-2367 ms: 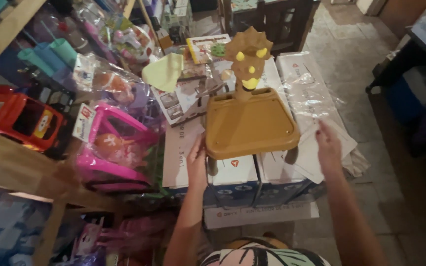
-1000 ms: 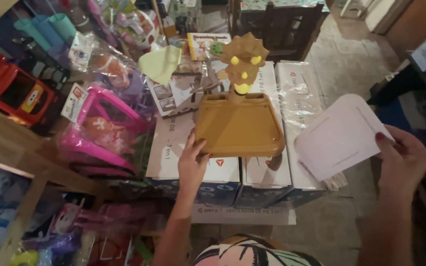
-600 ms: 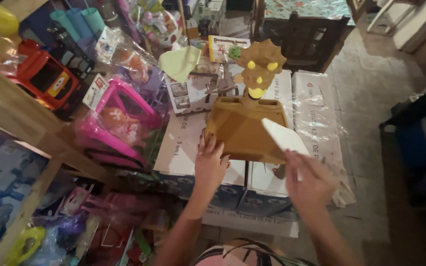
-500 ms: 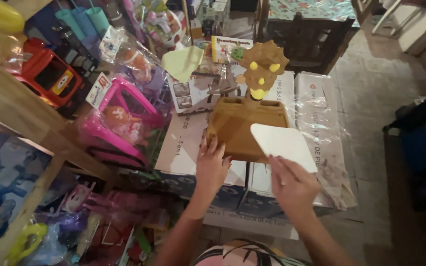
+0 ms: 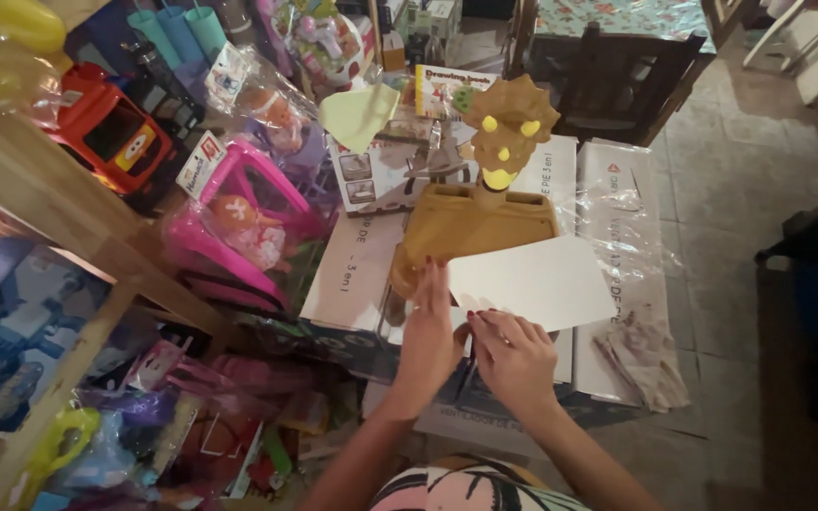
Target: The person assembles a yellow toy drawing desk by attaching a giraffe-shaped projector head to the base and then handles a pack of markers and a drawing book.
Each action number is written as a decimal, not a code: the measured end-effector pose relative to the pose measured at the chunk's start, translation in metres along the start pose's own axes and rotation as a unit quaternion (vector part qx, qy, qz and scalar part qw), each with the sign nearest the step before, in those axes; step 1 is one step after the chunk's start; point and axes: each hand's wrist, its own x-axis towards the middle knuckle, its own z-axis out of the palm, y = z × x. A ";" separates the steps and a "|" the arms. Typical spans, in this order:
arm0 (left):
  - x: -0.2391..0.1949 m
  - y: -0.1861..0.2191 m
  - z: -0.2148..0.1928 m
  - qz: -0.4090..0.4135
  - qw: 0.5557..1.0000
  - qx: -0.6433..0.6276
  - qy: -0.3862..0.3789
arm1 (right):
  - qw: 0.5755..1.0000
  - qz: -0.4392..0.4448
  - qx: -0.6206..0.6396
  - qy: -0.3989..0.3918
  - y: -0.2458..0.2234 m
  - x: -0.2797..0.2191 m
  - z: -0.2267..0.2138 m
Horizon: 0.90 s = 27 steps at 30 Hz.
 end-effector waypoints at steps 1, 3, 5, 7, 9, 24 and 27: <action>0.001 0.002 0.002 0.041 0.999 0.030 -0.002 | 1.000 0.000 0.008 -0.004 0.001 -0.001 0.002; 0.000 -0.002 0.012 0.082 0.995 0.060 -0.003 | 1.000 0.000 0.018 -0.007 0.002 -0.005 0.005; -0.002 -0.013 0.028 0.140 0.989 0.040 0.012 | 1.000 0.007 0.020 -0.020 0.004 -0.011 0.009; -0.006 -0.045 0.062 0.153 0.986 0.060 0.018 | 0.999 0.007 0.032 -0.014 0.014 -0.011 0.008; -0.007 -0.060 0.075 0.165 0.983 0.080 0.025 | 0.999 0.007 0.043 -0.007 0.031 -0.009 0.002; -0.007 -0.071 0.062 0.119 0.990 -0.005 -0.071 | 0.989 0.101 -0.017 -0.106 0.128 -0.037 -0.014; -0.004 -0.057 0.051 0.142 0.988 0.012 -0.066 | 0.982 0.122 -0.036 -0.142 0.131 -0.053 -0.003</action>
